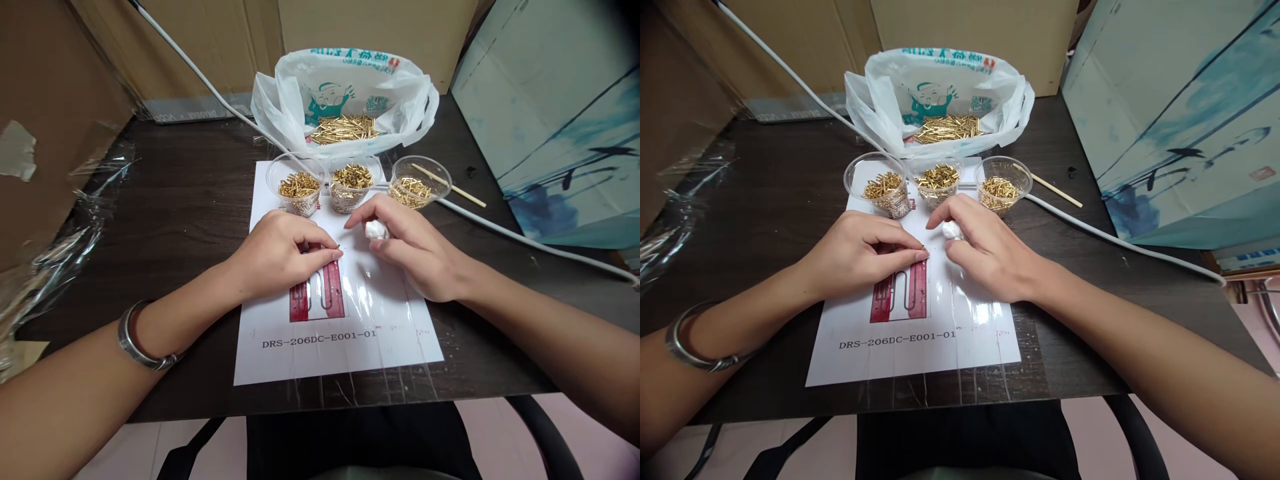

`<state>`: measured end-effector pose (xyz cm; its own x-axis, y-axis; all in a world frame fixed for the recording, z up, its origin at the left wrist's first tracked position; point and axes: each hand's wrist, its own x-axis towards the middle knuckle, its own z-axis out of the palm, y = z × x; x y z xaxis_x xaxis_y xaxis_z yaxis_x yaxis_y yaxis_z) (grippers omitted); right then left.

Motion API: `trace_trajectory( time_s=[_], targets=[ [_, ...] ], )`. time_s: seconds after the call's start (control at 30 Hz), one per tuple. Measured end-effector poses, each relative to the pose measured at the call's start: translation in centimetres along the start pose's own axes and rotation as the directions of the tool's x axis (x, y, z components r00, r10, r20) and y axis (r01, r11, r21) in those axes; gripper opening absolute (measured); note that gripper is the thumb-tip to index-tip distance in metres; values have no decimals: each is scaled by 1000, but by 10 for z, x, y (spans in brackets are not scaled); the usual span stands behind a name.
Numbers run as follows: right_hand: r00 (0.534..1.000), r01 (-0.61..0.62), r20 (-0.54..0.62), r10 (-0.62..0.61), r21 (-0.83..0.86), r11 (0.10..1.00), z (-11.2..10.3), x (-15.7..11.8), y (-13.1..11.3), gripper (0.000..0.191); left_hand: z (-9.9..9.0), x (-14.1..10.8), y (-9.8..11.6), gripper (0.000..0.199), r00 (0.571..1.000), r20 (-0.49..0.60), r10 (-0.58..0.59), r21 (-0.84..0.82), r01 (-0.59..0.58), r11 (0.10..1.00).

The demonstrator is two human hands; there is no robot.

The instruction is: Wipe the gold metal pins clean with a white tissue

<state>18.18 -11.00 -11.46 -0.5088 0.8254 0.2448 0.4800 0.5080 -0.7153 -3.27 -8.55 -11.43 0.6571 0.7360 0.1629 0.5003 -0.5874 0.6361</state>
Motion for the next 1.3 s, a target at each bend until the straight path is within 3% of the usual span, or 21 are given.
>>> trace_trajectory(
  time_s=[0.1, 0.27, 0.47, 0.7, 0.87, 1.13, 1.3],
  targets=[
    [999, -24, -24, 22, -62, 998, 2, 0, -1, 23, 1, 0, 0, 13, 1000, 1, 6, -4, -6, 1000],
    [977, -128, -174, 120, -32, 991, 11, -1, 0, 22, 1, 1, -1, 13, 1000, -8, 12, 6, -12, 1000],
    [994, -28, -108, 33, 50, 998, 10, 1, -1, 15, 1, 0, -2, 13, 1000, -6, 30, -5, -30, 1000],
    [994, -62, -90, 69, 85, 994, 13, 3, -3, 16, 2, 0, -1, 14, 1000, -14, 28, 5, -28, 1000],
    [992, -96, -83, 96, 11, 995, 13, 3, -3, 19, 1, 0, -2, 14, 999, -10, 49, 3, -49, 999],
    [998, 28, -59, -34, -90, 996, 12, 2, -4, 16, 1, 0, -2, 14, 999, -12, 32, 20, -32, 999],
    [997, 9, -78, -16, -96, 995, 13, 2, -5, 17, 1, 0, -2, 13, 1000, -15, 24, 20, -24, 1000]
  ],
)
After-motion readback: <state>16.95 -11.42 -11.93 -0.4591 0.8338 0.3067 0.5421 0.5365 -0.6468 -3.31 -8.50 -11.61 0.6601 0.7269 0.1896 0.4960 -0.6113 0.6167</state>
